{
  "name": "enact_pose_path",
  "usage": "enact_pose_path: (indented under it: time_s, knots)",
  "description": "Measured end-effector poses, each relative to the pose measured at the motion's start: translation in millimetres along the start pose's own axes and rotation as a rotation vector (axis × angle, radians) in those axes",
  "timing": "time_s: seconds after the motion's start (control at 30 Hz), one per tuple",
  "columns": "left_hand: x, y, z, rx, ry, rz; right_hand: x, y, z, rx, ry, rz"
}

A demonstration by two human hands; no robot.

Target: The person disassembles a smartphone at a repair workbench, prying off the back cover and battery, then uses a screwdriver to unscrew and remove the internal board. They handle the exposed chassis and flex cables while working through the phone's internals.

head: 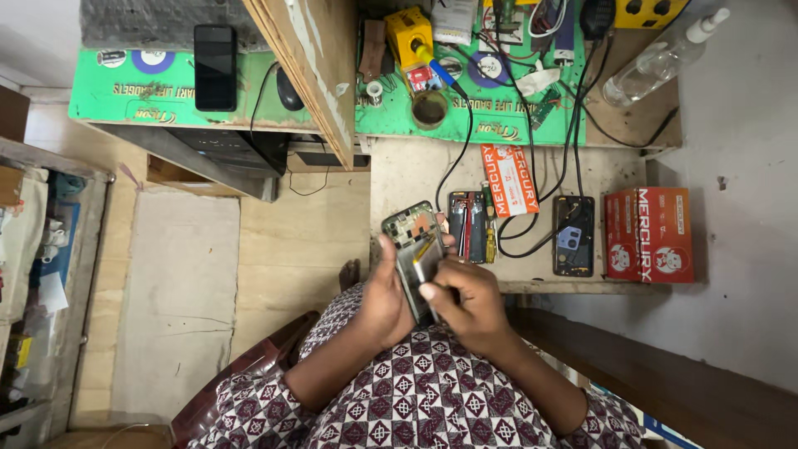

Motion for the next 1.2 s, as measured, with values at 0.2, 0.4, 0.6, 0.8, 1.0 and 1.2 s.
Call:
enact_pose_path:
  time_s: [0.2, 0.4, 0.6, 0.8, 1.0, 1.2]
  knots:
    - [4.9, 4.4, 10.8, 0.026, -0.134, 0.109, 3.7, -24.1, 38.1, -0.741, 0.063, 0.159]
    - [10.3, -8.9, 12.6, -0.077, -0.263, 0.255, -4.1, -29.7, 58.6, -0.985, 0.234, 0.229]
    - [16.1, -16.2, 24.3, -0.049, -0.159, 0.174, 9.4, -0.6, 84.6, -0.896, 0.528, 0.101]
    - [26.7, -32.1, 53.1, 0.010, -0.037, 0.197, 19.0, -0.1, 147.2, -0.977, 0.787, 0.272]
    - [43.1, -46.0, 75.3, 0.140, 0.022, 0.205, -1.3, 1.4, 196.6, -0.254, 0.593, 0.205]
    - [50.5, -47.6, 84.6, 0.167, 0.040, 0.167, -63.7, 34.4, 212.3, 0.322, 0.206, 0.187]
Point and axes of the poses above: each hand's wrist, its own x-axis away from the middle knuckle, its own y-axis out of the palm, z = x × y, the point moved 5 cm from there along -x, towards the middle knuckle, and after that the axes turned 6 degrees about y, right-handed, at the moved point
